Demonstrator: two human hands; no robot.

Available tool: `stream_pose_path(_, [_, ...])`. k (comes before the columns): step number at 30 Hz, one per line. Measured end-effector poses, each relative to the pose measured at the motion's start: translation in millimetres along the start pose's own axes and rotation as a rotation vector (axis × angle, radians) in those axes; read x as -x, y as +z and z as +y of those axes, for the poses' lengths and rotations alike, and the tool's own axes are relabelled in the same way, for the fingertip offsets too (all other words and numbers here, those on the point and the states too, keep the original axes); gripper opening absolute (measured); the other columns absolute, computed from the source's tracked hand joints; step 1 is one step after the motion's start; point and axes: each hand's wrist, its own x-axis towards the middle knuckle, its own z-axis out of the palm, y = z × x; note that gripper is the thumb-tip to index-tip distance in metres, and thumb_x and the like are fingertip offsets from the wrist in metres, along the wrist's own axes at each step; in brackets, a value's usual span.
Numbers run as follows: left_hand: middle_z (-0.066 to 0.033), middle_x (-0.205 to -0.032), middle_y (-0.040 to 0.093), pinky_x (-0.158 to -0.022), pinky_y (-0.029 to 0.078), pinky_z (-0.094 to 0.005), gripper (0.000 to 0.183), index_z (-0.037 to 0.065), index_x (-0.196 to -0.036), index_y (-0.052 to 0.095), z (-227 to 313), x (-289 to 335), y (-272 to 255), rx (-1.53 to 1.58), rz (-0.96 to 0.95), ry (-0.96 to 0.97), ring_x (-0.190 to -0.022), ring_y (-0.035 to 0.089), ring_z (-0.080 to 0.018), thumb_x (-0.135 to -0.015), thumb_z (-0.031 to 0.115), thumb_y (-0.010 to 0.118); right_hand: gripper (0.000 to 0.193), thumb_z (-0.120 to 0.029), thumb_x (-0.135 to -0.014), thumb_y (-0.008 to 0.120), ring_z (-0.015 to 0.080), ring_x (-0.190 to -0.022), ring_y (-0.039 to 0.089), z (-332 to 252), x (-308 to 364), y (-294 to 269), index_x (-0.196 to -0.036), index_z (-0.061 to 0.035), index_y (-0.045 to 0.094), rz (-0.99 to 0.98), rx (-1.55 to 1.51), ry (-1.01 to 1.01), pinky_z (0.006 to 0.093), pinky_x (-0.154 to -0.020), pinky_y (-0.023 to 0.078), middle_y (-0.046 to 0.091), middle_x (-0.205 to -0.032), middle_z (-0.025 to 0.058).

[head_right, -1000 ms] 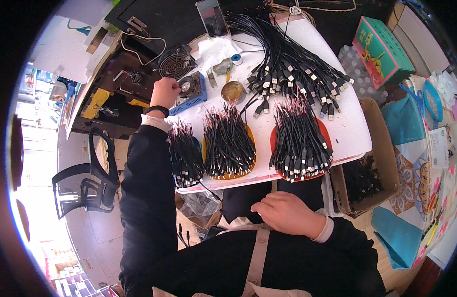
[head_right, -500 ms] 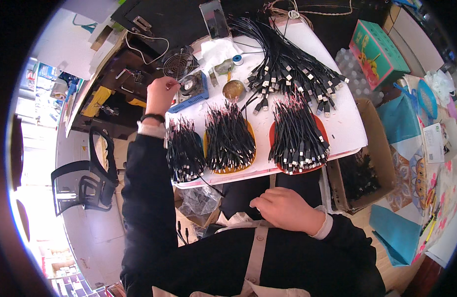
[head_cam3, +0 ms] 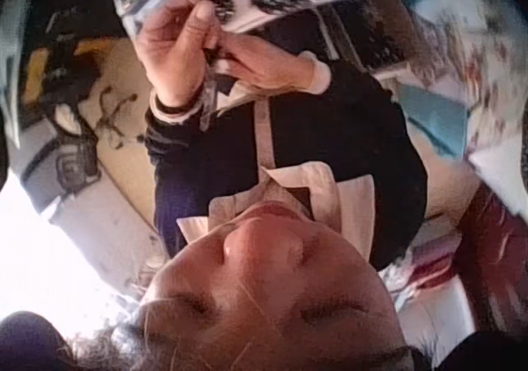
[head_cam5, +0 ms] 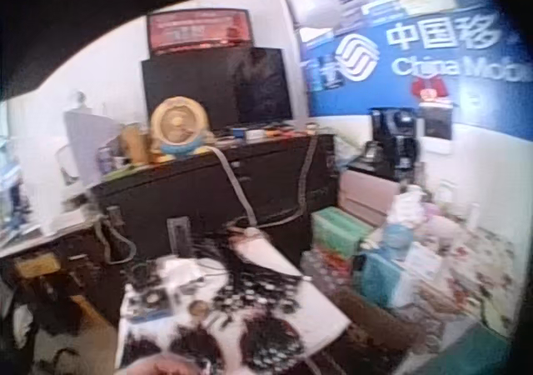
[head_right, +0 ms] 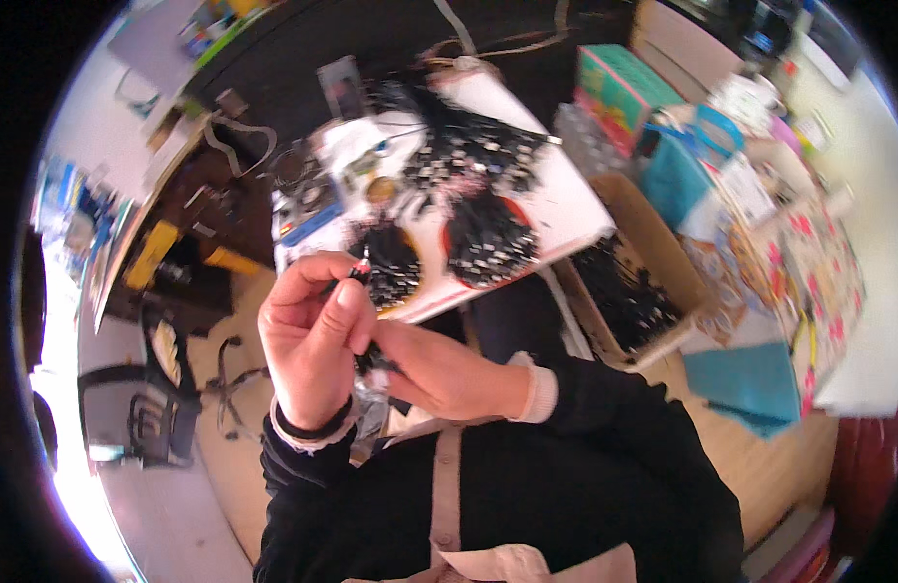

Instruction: The person repeatedly picks up small black wires and white connectors from a tray, aligns them, and presses them together. They occasionally use a small tool to adjust the connection and place the assembled unit back on the tray. The process is repeated for multiple units throughout the clip.

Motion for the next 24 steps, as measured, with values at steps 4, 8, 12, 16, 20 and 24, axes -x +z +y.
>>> stream_pose_path(4, [-0.0141,-0.125,0.053,-0.084,0.047,-0.0289,0.042,-0.002,-0.130,0.043,-20.1,-3.4,27.8,-0.063,-0.257,0.031,-0.110,0.054,-0.0194,-0.092,0.004,0.059,0.028,-0.013,-0.099,0.044,0.0247,-0.073,0.062,-18.0,40.9,-27.8,-0.122,0.0028,0.041,0.257,-0.064,0.136,0.0372,-0.065,0.048,0.059,-0.083,0.0127])
stream_pose_path(8, [-0.0165,-0.139,0.046,-0.103,0.041,-0.0387,0.048,-0.002,-0.138,0.038,-30.0,-12.2,4.2,-0.179,-0.172,0.114,-0.133,0.042,-0.0265,-0.094,0.008,0.056,0.025,-0.023,-0.103,0.040,0.0138,-0.073,0.055,-40.9,91.5,-116.7,-0.114,-0.0020,0.046,0.781,-0.067,-0.067,0.0278,-0.070,0.046,0.058,-0.083,0.0066])
stream_pose_path(12, [-0.0145,-0.128,0.055,-0.094,0.047,-0.0352,0.038,-0.003,-0.130,0.049,-42.4,-3.7,-39.3,-0.383,0.005,0.003,-0.121,0.053,-0.0235,-0.093,0.004,0.055,0.029,-0.026,-0.105,0.037,0.0137,-0.073,0.048,-62.5,141.4,-199.4,-0.118,-0.0025,0.047,1.065,0.167,-0.172,0.0259,-0.066,0.040,0.053,-0.082,0.0076])
stream_pose_path(16, [-0.0104,-0.116,0.062,-0.081,0.050,-0.0275,0.028,-0.002,-0.119,0.057,-59.6,12.9,-74.8,-0.550,0.122,-0.155,-0.103,0.060,-0.0174,-0.092,0.004,0.057,0.026,-0.027,-0.105,0.037,0.0085,-0.066,0.047,-9.0,163.4,-231.6,-0.106,-0.0053,0.050,1.189,0.183,0.174,0.0230,-0.060,0.039,0.055,-0.076,0.0024])
stream_pose_path(20, [-0.0070,-0.110,0.064,-0.075,0.048,-0.0240,0.023,-0.002,-0.114,0.060,-69.8,19.8,-89.2,-0.510,0.198,-0.265,-0.094,0.060,-0.0136,-0.092,0.005,0.057,0.026,-0.028,-0.104,0.038,0.0081,-0.061,0.048,105.6,168.0,-246.0,-0.099,-0.0050,0.049,1.066,0.001,0.465,0.0231,-0.055,0.038,0.054,-0.071,0.0011])
stream_pose_path(24, [-0.0051,-0.104,0.065,-0.074,0.047,-0.0235,0.021,0.000,-0.112,0.062,-65.6,20.1,-101.5,-0.612,0.253,-0.347,-0.088,0.060,-0.0111,-0.093,0.005,0.055,0.029,-0.026,-0.100,0.044,0.0218,-0.070,0.054,258.8,184.9,-269.3,-0.091,-0.0007,0.056,0.853,0.131,0.694,0.0369,-0.064,0.043,0.057,-0.077,0.0107])
